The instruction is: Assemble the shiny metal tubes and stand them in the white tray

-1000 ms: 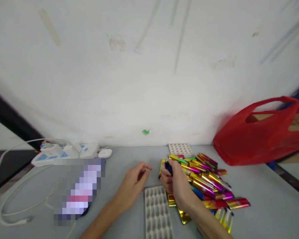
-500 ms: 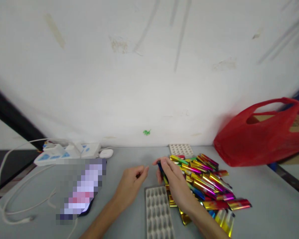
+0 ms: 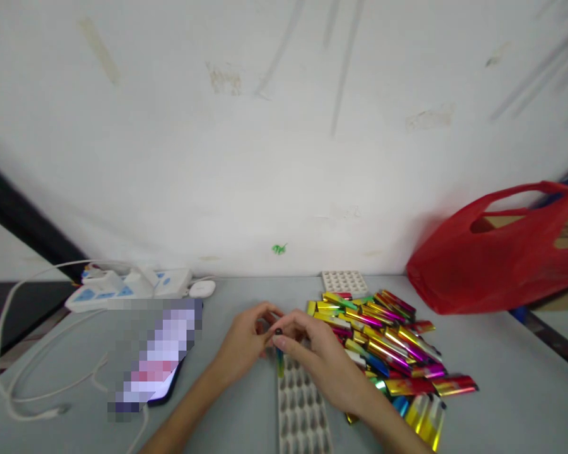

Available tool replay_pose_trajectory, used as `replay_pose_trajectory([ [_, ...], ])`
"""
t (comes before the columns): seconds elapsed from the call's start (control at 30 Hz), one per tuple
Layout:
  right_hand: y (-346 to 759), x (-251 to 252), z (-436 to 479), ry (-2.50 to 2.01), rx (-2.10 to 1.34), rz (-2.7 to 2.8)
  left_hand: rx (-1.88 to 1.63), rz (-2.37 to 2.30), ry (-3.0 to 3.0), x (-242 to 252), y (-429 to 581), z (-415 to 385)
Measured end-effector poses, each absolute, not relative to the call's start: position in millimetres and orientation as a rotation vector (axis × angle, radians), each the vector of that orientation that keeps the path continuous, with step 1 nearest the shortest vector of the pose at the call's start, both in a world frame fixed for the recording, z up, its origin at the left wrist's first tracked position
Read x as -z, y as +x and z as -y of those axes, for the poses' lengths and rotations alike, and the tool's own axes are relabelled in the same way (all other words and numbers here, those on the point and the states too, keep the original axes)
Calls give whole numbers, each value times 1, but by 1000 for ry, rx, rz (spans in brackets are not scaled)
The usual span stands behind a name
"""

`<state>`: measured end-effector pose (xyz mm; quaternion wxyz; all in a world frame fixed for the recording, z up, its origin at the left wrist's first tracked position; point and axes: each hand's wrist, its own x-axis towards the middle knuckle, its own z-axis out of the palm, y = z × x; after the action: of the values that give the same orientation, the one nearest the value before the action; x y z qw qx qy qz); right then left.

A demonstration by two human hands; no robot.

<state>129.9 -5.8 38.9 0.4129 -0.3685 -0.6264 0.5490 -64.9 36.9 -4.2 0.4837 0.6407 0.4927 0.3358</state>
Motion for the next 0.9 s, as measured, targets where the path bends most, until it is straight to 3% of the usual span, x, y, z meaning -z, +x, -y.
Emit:
replay_pose_trajectory([
  [0.47, 127, -41, 12, -1126, -1106, 1782, -661, -1141, 1677, -9, -79, -37],
  [0.67, 128, -39, 10, -1118, -1051, 1752, -343, -1215, 1621, -23, -93, -31],
  [0.9, 150, -19, -13, -1500, -345, 1787, -186, -1055, 1549, -38, -88, -24],
])
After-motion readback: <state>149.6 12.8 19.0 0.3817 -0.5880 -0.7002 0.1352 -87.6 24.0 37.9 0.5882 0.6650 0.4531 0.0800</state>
